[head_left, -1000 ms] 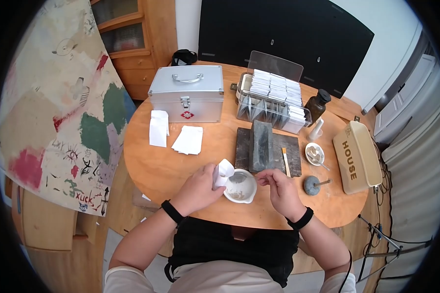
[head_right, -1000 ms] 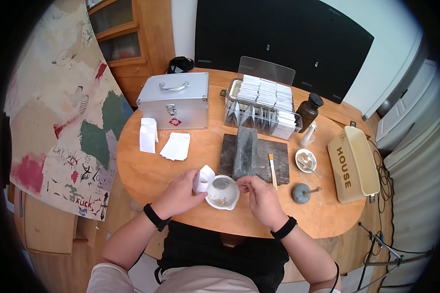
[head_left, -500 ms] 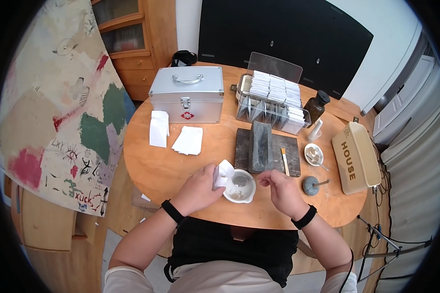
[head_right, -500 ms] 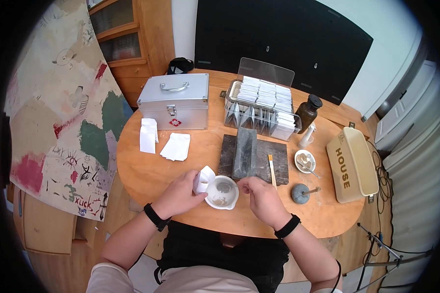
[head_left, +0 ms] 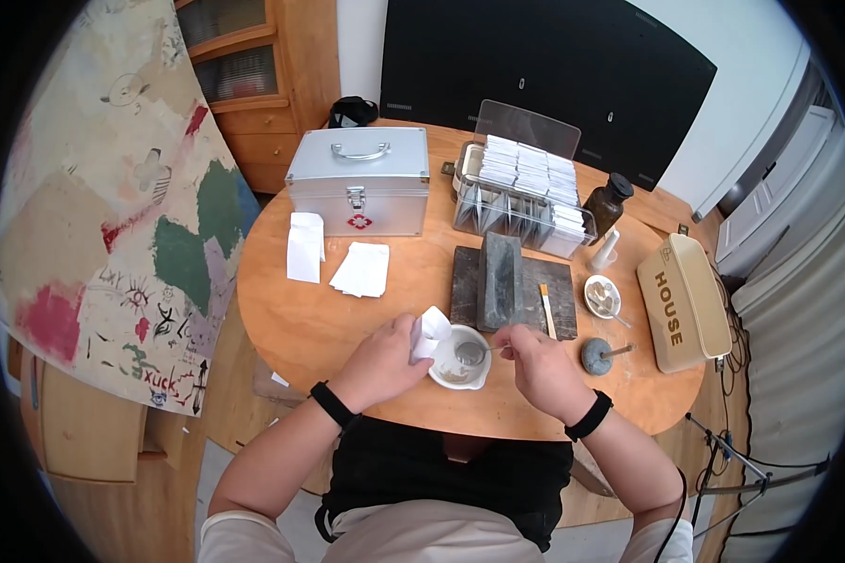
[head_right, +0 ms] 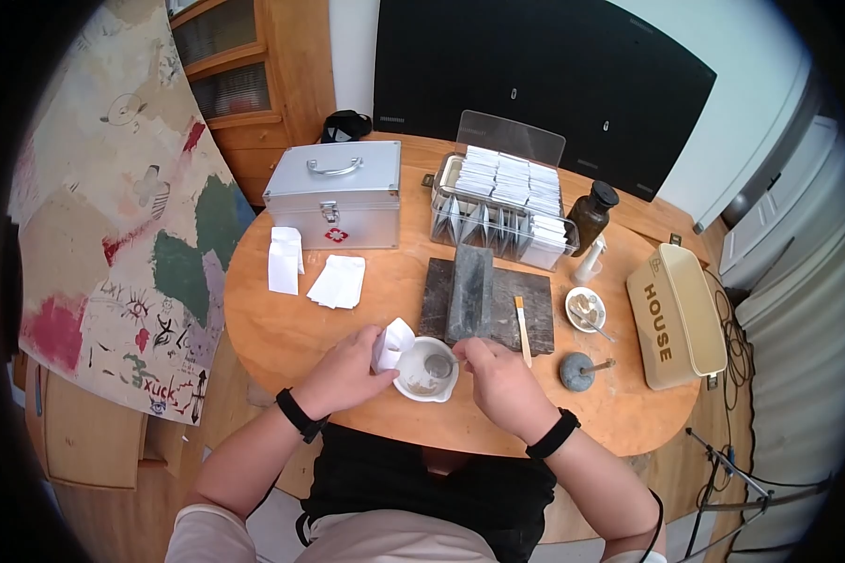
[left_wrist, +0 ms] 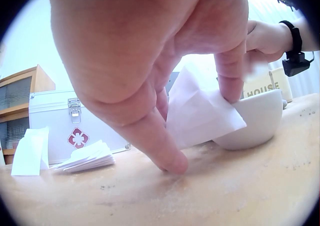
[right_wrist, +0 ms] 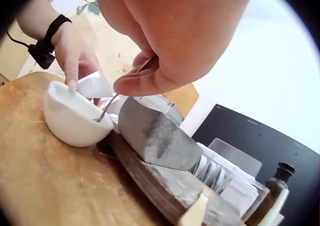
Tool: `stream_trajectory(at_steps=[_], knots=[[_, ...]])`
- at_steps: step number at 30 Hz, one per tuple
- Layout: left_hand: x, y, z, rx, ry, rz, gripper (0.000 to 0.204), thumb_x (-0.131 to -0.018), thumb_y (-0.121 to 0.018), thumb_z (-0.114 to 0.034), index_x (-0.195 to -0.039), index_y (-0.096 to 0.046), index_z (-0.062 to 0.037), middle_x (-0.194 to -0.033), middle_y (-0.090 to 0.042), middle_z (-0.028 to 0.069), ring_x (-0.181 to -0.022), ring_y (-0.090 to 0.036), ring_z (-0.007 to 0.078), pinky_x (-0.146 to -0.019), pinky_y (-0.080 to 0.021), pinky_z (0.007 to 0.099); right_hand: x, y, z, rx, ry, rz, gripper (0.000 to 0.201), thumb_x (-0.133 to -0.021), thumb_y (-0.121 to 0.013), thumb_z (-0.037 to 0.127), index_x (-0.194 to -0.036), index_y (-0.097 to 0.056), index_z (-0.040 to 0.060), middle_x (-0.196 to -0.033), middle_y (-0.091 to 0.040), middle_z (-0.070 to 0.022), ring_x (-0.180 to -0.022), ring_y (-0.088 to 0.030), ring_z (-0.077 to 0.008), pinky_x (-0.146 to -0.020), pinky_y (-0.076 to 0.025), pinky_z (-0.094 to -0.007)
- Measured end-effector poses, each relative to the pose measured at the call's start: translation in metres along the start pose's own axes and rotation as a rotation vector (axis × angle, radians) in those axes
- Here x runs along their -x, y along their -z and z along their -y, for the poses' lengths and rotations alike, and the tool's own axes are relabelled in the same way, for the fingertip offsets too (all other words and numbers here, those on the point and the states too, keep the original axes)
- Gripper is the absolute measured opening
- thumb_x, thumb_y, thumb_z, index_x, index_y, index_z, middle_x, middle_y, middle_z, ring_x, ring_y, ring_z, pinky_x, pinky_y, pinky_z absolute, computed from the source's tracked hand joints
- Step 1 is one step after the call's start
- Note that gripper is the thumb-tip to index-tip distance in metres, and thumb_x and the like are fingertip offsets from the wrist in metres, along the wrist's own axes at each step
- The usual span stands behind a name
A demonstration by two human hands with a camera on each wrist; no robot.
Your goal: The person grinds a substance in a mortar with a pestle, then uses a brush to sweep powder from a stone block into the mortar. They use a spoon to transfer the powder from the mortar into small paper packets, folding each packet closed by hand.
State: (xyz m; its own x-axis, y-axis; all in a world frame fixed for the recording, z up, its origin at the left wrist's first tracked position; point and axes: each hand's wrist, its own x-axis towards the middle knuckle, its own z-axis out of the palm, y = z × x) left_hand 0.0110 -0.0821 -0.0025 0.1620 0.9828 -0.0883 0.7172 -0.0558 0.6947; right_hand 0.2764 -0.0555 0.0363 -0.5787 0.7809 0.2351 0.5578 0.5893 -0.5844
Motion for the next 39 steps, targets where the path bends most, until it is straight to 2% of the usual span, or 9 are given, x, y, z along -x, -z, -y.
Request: stream_trajectory(at_steps=[3,5,6,8,14,20,22,30,39], knots=[[0.0,0.0,-0.001,0.003,0.013,0.004,0.061,-0.087,-0.079,-0.024,-0.132,-0.05,0.0061,-0.124,-0.065,0.0298,-0.118,-0.063,0.0441,-0.101,-0.052,0.0476,0.005,-0.006,0.007,-0.026,-0.005,-0.018,0.03,-0.092,-0.046,-0.015,-0.114,-0.059,0.0001,-0.092,-0.07,-0.0137,-0.078,-0.074,-0.0249,-0.073,-0.06,-0.0348],[0.0,0.0,-0.001,0.007,0.02,0.006,0.061,-0.087,-0.079,-0.024,-0.132,-0.05,0.0061,-0.124,-0.065,0.0298,-0.118,-0.063,0.0442,-0.101,-0.052,0.0476,0.005,-0.008,0.011,-0.086,-0.164,-0.041,0.022,-0.094,-0.051,-0.011,-0.113,-0.057,-0.0022,-0.09,-0.07,-0.0184,-0.08,-0.074,-0.0307,-0.072,-0.061,-0.0384],[0.001,0.0,-0.001,0.009,0.017,0.002,0.061,-0.088,-0.079,-0.024,-0.132,-0.05,0.006,-0.124,-0.065,0.0297,-0.118,-0.063,0.0442,-0.1,-0.052,0.0477,0.005,-0.011,0.011,-0.086,-0.164,-0.041,0.022,-0.094,-0.051,-0.011,-0.113,-0.057,-0.0022,-0.09,-0.07,-0.0184,-0.08,-0.074,-0.0307,-0.072,-0.061,-0.0384],[0.001,-0.001,0.0,0.01,0.013,-0.001,0.06,-0.088,-0.079,-0.024,-0.132,-0.051,0.006,-0.123,-0.065,0.0297,-0.117,-0.064,0.0442,-0.1,-0.052,0.0477,0.004,-0.017,0.007,-0.268,-0.348,-0.083,0.015,-0.102,-0.048,-0.004,-0.114,-0.056,-0.003,-0.088,-0.07,-0.0163,-0.074,-0.074,-0.026,-0.068,-0.062,-0.0361],[0.001,-0.003,0.002,0.003,-0.009,-0.016,0.059,-0.088,-0.079,-0.023,-0.13,-0.051,0.006,-0.121,-0.065,0.0292,-0.114,-0.065,0.0438,-0.097,-0.053,0.0477,0.005,-0.042,-0.017,-0.606,-0.547,-0.178,0.018,-0.111,-0.04,0.004,-0.116,-0.055,-0.0037,-0.09,-0.069,-0.0125,-0.076,-0.075,-0.0186,-0.069,-0.063,-0.0314],[0.002,-0.004,0.002,-0.006,-0.023,-0.035,0.058,-0.088,-0.079,-0.023,-0.13,-0.051,0.0062,-0.12,-0.065,0.0285,-0.111,-0.066,0.0425,-0.094,-0.054,0.0466,0.003,-0.047,-0.017,-0.735,-0.58,-0.204,0.019,-0.113,-0.036,0.008,-0.12,-0.051,-0.0023,-0.099,-0.067,-0.0143,-0.08,-0.073,-0.0197,-0.075,-0.065,-0.0305],[0.003,-0.002,0.001,0.033,-0.03,-0.03,0.05,-0.09,-0.076,-0.024,-0.123,-0.05,0.0038,-0.116,-0.066,0.0286,-0.111,-0.064,0.046,-0.095,-0.052,0.0503,0.004,-0.049,-0.018,-0.76,-0.581,-0.212,0.019,-0.113,-0.036,0.008,-0.12,-0.051,-0.0021,-0.099,-0.067,-0.0144,-0.081,-0.073,-0.0196,-0.076,-0.065,-0.0306],[0.001,0.007,0.003,0.097,0.022,-0.066,0.056,-0.091,-0.076,-0.027,-0.129,-0.052,0.0062,-0.12,-0.066,0.0275,-0.113,-0.064,0.0433,-0.097,-0.052,0.0483,0.011,-0.054,-0.024,-0.843,-0.551,-0.25,0.019,-0.113,-0.037,0.007,-0.119,-0.053,-0.0013,-0.1,-0.067,-0.0139,-0.082,-0.073,-0.0177,-0.077,-0.064,-0.03],[0.001,0.008,0.002,0.049,0.013,-0.084,0.057,-0.09,-0.076,-0.027,-0.13,-0.053,0.0065,-0.12,-0.066,0.0264,-0.115,-0.063,0.0426,-0.098,-0.052,0.0475,0.021,-0.06,-0.035,-0.886,-0.553,-0.231,0.019,-0.115,-0.037,0.011,-0.119,-0.052,0.0009,-0.101,-0.068,-0.0146,-0.084,-0.073,-0.0202,-0.081,-0.064,-0.0322]])
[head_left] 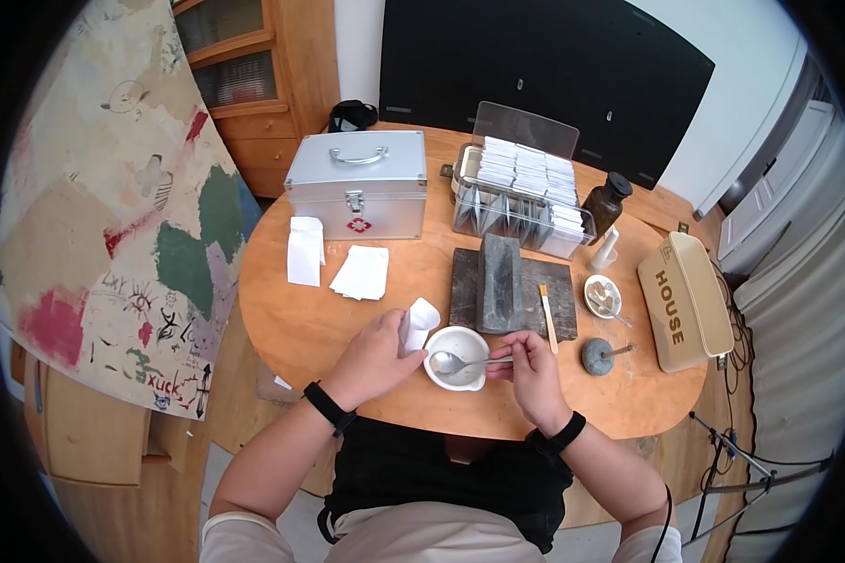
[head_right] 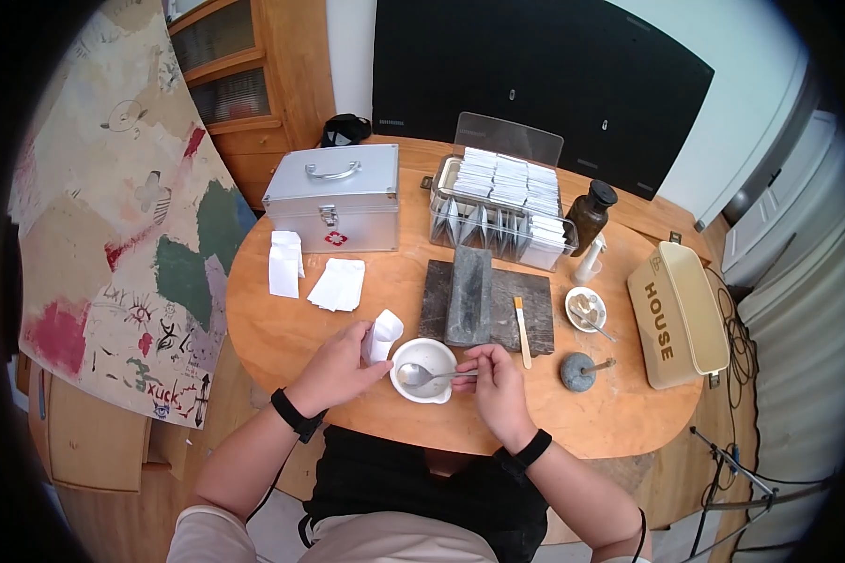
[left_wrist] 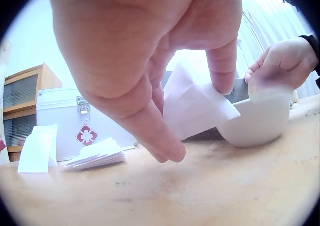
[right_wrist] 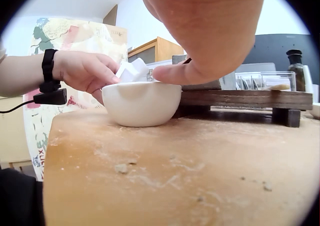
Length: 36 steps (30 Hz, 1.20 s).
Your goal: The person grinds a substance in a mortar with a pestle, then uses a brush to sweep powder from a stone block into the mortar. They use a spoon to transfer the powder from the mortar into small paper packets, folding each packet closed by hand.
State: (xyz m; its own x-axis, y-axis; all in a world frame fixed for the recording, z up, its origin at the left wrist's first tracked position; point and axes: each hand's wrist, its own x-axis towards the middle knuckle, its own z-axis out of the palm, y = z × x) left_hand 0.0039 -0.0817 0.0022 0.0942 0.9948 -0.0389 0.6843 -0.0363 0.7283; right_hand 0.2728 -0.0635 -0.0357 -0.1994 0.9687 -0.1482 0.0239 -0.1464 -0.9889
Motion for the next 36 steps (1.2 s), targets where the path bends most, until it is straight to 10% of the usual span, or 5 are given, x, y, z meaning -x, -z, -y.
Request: stream_trajectory(at_steps=[13,24,31,36], knots=[[0.004,0.005,0.002,-0.1,-0.051,-0.019,0.055,-0.088,-0.076,-0.022,-0.131,-0.053,0.0035,-0.121,-0.064,0.0262,-0.115,-0.063,0.0435,-0.098,-0.052,0.0486,0.012,0.011,0.038,-0.043,0.132,-0.102,0.018,-0.115,-0.038,0.011,-0.12,-0.052,0.0021,-0.105,-0.067,-0.0128,-0.086,-0.073,-0.0199,-0.082,-0.064,-0.0332],[0.007,-0.004,-0.014,-0.038,-0.16,-0.086,0.063,-0.083,-0.081,-0.017,-0.134,-0.051,0.0026,-0.123,-0.063,0.0268,-0.117,-0.062,0.0438,-0.1,-0.051,0.0483,0.041,-0.036,0.094,0.931,0.985,0.123,0.044,-0.084,-0.058,-0.009,-0.128,-0.057,-0.0017,-0.119,-0.065,-0.0191,-0.103,-0.065,-0.0372,-0.087,-0.056,-0.0432],[0.007,-0.006,-0.003,-0.011,-0.107,-0.083,0.057,-0.085,-0.079,-0.017,-0.13,-0.052,0.0031,-0.122,-0.064,0.0268,-0.116,-0.063,0.0443,-0.099,-0.052,0.0487,0.04,-0.021,0.09,0.894,1.041,0.008,0.042,-0.083,-0.057,-0.014,-0.123,-0.058,-0.0017,-0.116,-0.066,-0.0199,-0.099,-0.067,-0.0379,-0.086,-0.056,-0.0431],[0.006,-0.007,0.007,-0.028,-0.114,-0.106,0.055,-0.086,-0.078,-0.018,-0.129,-0.052,0.0033,-0.121,-0.064,0.0269,-0.115,-0.063,0.0439,-0.097,-0.052,0.0486,0.03,-0.008,0.048,0.862,0.641,0.07,0.038,-0.084,-0.055,-0.018,-0.117,-0.06,-0.0021,-0.106,-0.068,-0.0211,-0.098,-0.068,-0.0374,-0.085,-0.058,-0.0426]])
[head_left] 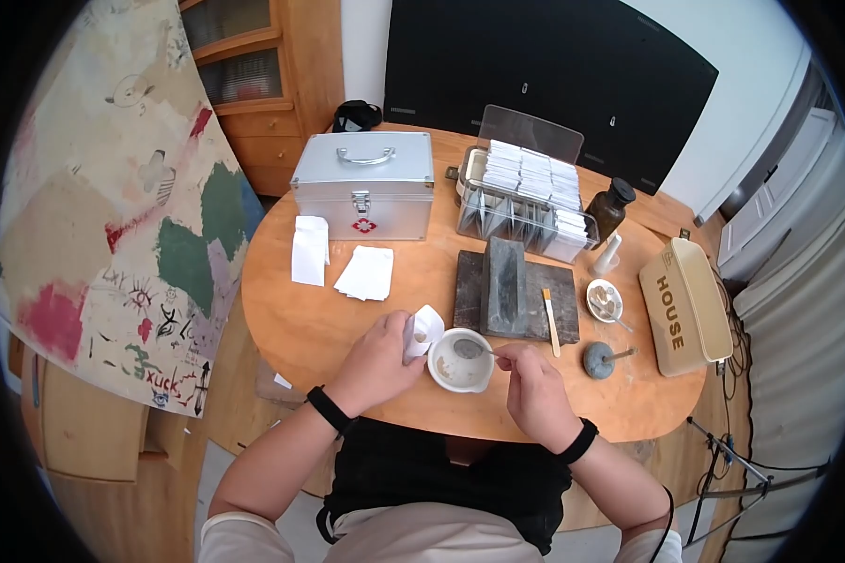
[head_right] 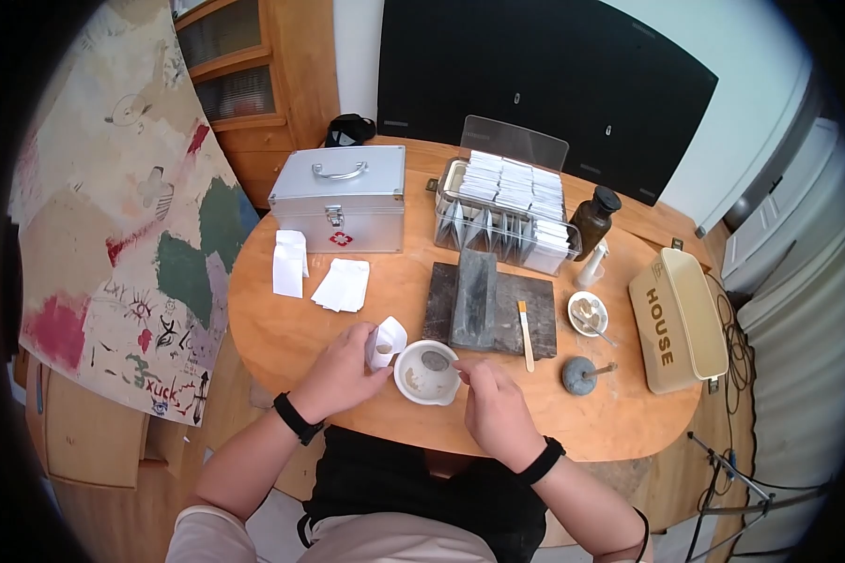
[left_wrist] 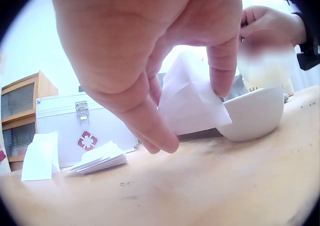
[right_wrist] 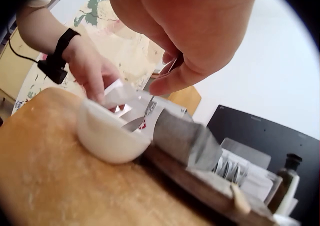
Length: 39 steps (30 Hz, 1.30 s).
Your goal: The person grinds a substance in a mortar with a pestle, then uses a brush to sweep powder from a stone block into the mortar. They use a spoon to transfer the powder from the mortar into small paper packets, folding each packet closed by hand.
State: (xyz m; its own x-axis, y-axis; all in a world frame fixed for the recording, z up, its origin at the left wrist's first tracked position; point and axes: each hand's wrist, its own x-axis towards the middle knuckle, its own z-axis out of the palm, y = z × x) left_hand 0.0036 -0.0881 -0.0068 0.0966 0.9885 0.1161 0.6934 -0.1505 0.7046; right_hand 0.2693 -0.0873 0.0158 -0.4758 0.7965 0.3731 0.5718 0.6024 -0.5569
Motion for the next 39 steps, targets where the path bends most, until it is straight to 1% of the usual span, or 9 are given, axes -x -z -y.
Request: stream_trajectory(at_steps=[4,6,10,15,19,22,28,34,39], knots=[[-0.001,-0.001,0.001,0.011,0.012,0.06,0.054,-0.087,-0.078,-0.019,-0.129,-0.051,0.004,-0.121,-0.063,0.0273,-0.114,-0.063,0.0437,-0.097,-0.052,0.0484,0.001,-0.009,-0.012,-0.126,-0.035,0.017,0.032,-0.089,-0.053,-0.017,-0.115,-0.062,-0.0011,-0.102,-0.07,-0.0212,-0.096,-0.071,-0.0349,-0.084,-0.059,-0.0407],[0.0,-0.002,0.001,-0.001,0.016,0.062,0.054,-0.088,-0.078,-0.019,-0.128,-0.051,0.0043,-0.12,-0.064,0.0272,-0.112,-0.064,0.0433,-0.096,-0.053,0.0479,0.001,-0.005,-0.018,-0.31,-0.18,0.065,0.026,-0.095,-0.05,-0.014,-0.113,-0.063,-0.0006,-0.1,-0.072,-0.0183,-0.093,-0.074,-0.0312,-0.083,-0.06,-0.0382],[-0.001,-0.005,0.0,-0.004,0.007,0.063,0.053,-0.088,-0.078,-0.02,-0.127,-0.052,0.0047,-0.118,-0.065,0.0266,-0.107,-0.067,0.0408,-0.091,-0.055,0.046,0.0,-0.005,-0.028,-0.194,-0.182,-0.037,0.025,-0.098,-0.048,-0.013,-0.113,-0.064,-0.0007,-0.1,-0.074,-0.0159,-0.092,-0.076,-0.0287,-0.082,-0.061,-0.0369],[-0.002,-0.005,-0.001,-0.002,0.018,0.099,0.054,-0.088,-0.078,-0.02,-0.128,-0.051,0.0045,-0.118,-0.065,0.0261,-0.103,-0.068,0.0388,-0.089,-0.056,0.0451,-0.003,-0.006,-0.03,-0.357,-0.228,0.034,0.019,-0.105,-0.048,-0.006,-0.111,-0.066,-0.0011,-0.096,-0.075,-0.0137,-0.091,-0.076,-0.0213,-0.084,-0.061,-0.0319],[-0.002,-0.006,-0.001,0.005,0.022,0.104,0.055,-0.088,-0.078,-0.021,-0.129,-0.051,0.0044,-0.119,-0.065,0.0258,-0.103,-0.069,0.0387,-0.088,-0.056,0.045,-0.005,0.0,-0.037,-0.244,-0.143,-0.006,0.019,-0.105,-0.048,-0.007,-0.11,-0.065,-0.0013,-0.096,-0.074,-0.0134,-0.091,-0.075,-0.0214,-0.084,-0.061,-0.0317],[-0.003,-0.004,-0.002,-0.023,0.042,0.131,0.056,-0.088,-0.078,-0.021,-0.13,-0.051,0.0046,-0.119,-0.065,0.026,-0.104,-0.069,0.0387,-0.089,-0.056,0.0448,-0.007,0.005,-0.036,-0.343,-0.223,0.126,0.028,-0.095,-0.048,-0.016,-0.109,-0.066,0.0004,-0.1,-0.074,-0.0155,-0.096,-0.075,-0.0265,-0.084,-0.06,-0.0358],[-0.003,-0.002,-0.005,-0.005,0.062,0.163,0.057,-0.088,-0.078,-0.022,-0.131,-0.05,0.0053,-0.121,-0.065,0.0263,-0.107,-0.068,0.0395,-0.092,-0.056,0.0443,-0.013,0.018,-0.025,-0.116,-0.063,0.104,0.024,-0.093,-0.05,-0.015,-0.107,-0.064,0.0,-0.091,-0.07,-0.0171,-0.088,-0.073,-0.0313,-0.079,-0.06,-0.0373],[-0.005,-0.006,0.001,0.03,0.051,0.176,0.057,-0.088,-0.079,-0.021,-0.131,-0.05,0.0054,-0.12,-0.065,0.0269,-0.108,-0.068,0.0393,-0.092,-0.056,0.0444,0.001,0.008,-0.009,-0.182,-0.095,0.145,0.022,-0.095,-0.05,-0.011,-0.112,-0.059,-0.001,-0.09,-0.068,-0.017,-0.086,-0.073,-0.0319,-0.076,-0.059,-0.0387],[-0.004,-0.007,0.001,0.02,0.048,0.165,0.055,-0.089,-0.079,-0.02,-0.129,-0.051,0.0052,-0.118,-0.066,0.0259,-0.104,-0.069,0.0379,-0.09,-0.056,0.0437,0.008,-0.007,-0.009,-0.33,-0.326,0.081,0.012,-0.101,-0.05,-0.006,-0.108,-0.059,-0.0037,-0.093,-0.071,-0.0161,-0.083,-0.075,-0.0241,-0.076,-0.061,-0.0354]])
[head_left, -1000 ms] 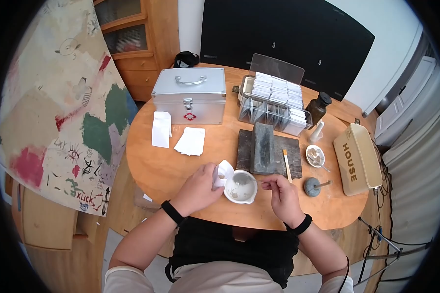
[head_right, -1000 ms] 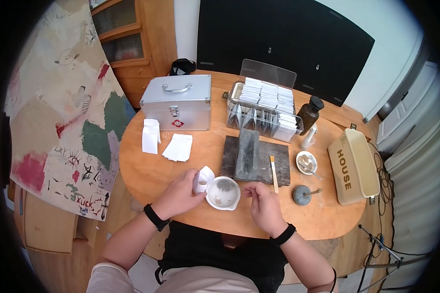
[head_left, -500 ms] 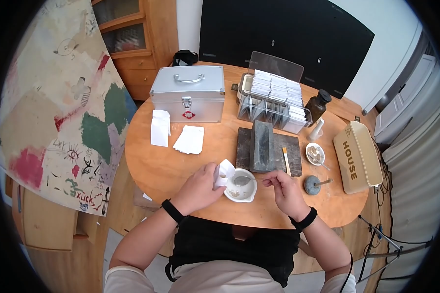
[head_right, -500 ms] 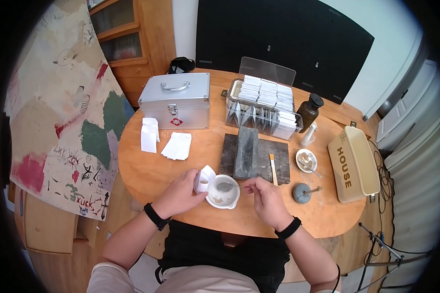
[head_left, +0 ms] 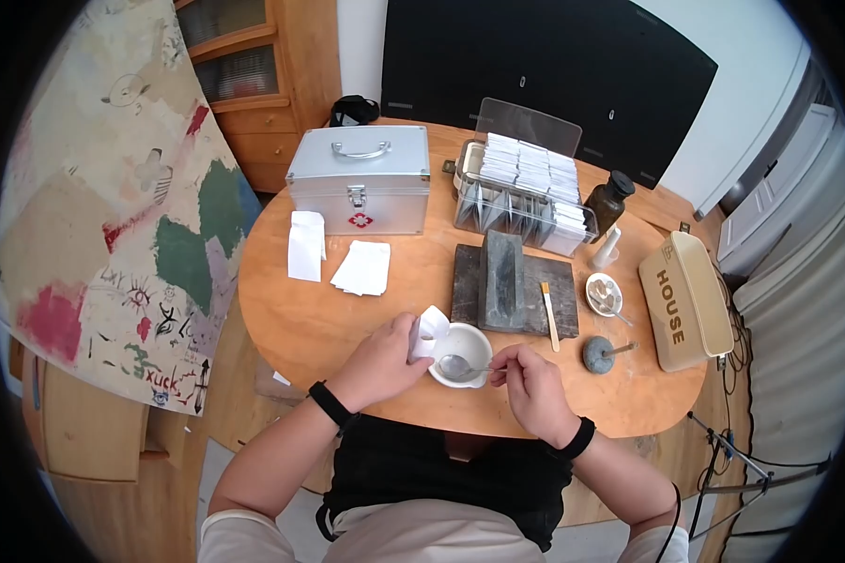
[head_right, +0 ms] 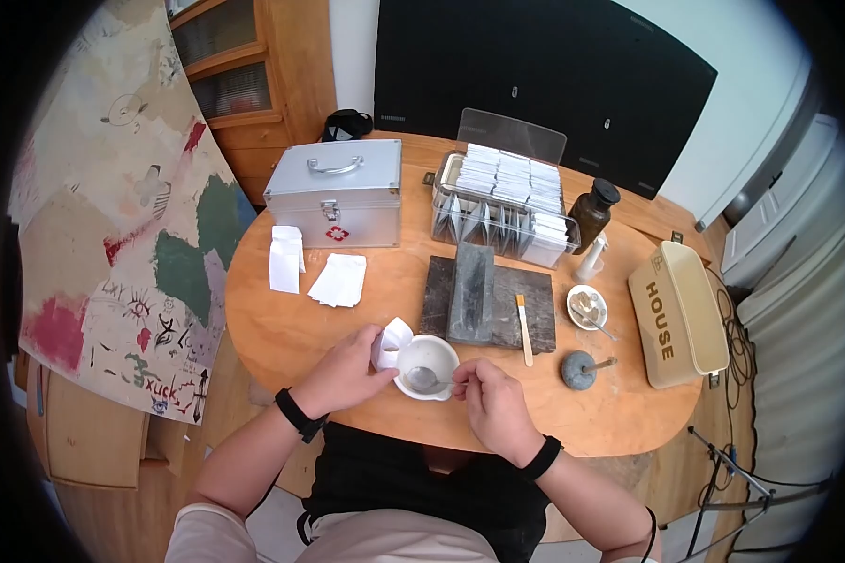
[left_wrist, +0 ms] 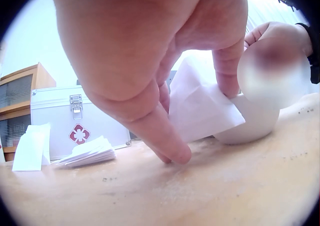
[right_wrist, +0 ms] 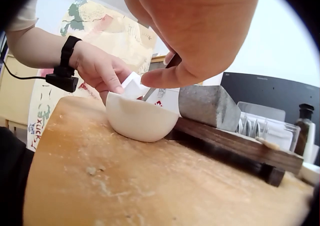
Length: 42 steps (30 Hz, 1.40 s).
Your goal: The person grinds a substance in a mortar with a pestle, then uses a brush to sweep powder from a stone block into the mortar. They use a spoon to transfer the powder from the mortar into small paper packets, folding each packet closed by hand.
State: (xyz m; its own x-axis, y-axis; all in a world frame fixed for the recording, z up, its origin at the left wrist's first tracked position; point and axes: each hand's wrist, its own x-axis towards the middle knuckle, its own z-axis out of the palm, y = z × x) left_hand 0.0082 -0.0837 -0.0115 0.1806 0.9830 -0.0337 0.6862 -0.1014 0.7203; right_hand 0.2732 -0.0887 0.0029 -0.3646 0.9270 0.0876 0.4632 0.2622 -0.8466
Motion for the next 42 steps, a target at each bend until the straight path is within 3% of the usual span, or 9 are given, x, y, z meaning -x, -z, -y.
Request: stream_trajectory(at_steps=[9,19,21,25,36,42], knots=[[0.0,-0.001,0.002,-0.008,0.005,0.0,0.053,-0.09,-0.079,-0.02,-0.128,-0.051,0.0049,-0.117,-0.067,0.0255,-0.103,-0.069,0.0375,-0.089,-0.056,0.0437,-0.007,-0.013,-0.01,-0.347,-0.133,-0.11,0.015,-0.108,-0.044,-0.002,-0.105,-0.058,-0.0034,-0.091,-0.07,-0.0117,-0.083,-0.074,-0.0188,-0.077,-0.062,-0.0314],[0.001,0.001,-0.001,-0.024,0.005,-0.007,0.056,-0.09,-0.079,-0.022,-0.131,-0.051,0.0053,-0.118,-0.067,0.0259,-0.106,-0.068,0.0388,-0.091,-0.056,0.0445,-0.001,-0.017,-0.011,-0.271,-0.028,-0.109,0.015,-0.109,-0.043,-0.001,-0.105,-0.057,-0.0029,-0.093,-0.069,-0.0114,-0.086,-0.073,-0.0171,-0.079,-0.061,-0.0305],[0.0,0.0,0.001,-0.016,0.0,-0.011,0.056,-0.09,-0.079,-0.022,-0.131,-0.051,0.0053,-0.118,-0.067,0.0259,-0.106,-0.068,0.0388,-0.091,-0.056,0.0445,0.0,-0.019,-0.02,-0.422,-0.066,-0.133,0.014,-0.111,-0.042,0.001,-0.107,-0.056,-0.0024,-0.097,-0.068,-0.0112,-0.087,-0.072,-0.0172,-0.08,-0.061,-0.0309],[0.001,0.001,-0.001,-0.015,0.009,-0.007,0.056,-0.09,-0.079,-0.022,-0.131,-0.051,0.0053,-0.117,-0.066,0.026,-0.106,-0.068,0.0389,-0.091,-0.055,0.0444,-0.001,-0.019,-0.025,-0.444,-0.037,-0.129,0.014,-0.111,-0.041,0.002,-0.109,-0.055,-0.0018,-0.099,-0.068,-0.0111,-0.087,-0.072,-0.017,-0.079,-0.061,-0.0309],[0.002,0.001,0.002,-0.017,0.007,-0.061,0.059,-0.089,-0.08,-0.024,-0.132,-0.051,0.0048,-0.119,-0.066,0.0265,-0.11,-0.066,0.0412,-0.094,-0.054,0.0459,-0.016,-0.02,-0.031,-0.595,-0.208,-0.15,0.011,-0.113,-0.038,0.006,-0.113,-0.049,0.0032,-0.103,-0.067,-0.0147,-0.085,-0.071,-0.02,-0.081,-0.063,-0.0333],[0.002,0.008,0.001,0.01,0.049,-0.092,0.06,-0.089,-0.08,-0.026,-0.132,-0.052,0.0042,-0.121,-0.066,0.0265,-0.114,-0.064,0.0428,-0.096,-0.052,0.0471,-0.015,-0.016,-0.04,-0.662,-0.198,-0.192,0.011,-0.113,-0.038,0.007,-0.113,-0.049,0.0031,-0.103,-0.067,-0.0147,-0.086,-0.071,-0.0205,-0.081,-0.063,-0.034]])
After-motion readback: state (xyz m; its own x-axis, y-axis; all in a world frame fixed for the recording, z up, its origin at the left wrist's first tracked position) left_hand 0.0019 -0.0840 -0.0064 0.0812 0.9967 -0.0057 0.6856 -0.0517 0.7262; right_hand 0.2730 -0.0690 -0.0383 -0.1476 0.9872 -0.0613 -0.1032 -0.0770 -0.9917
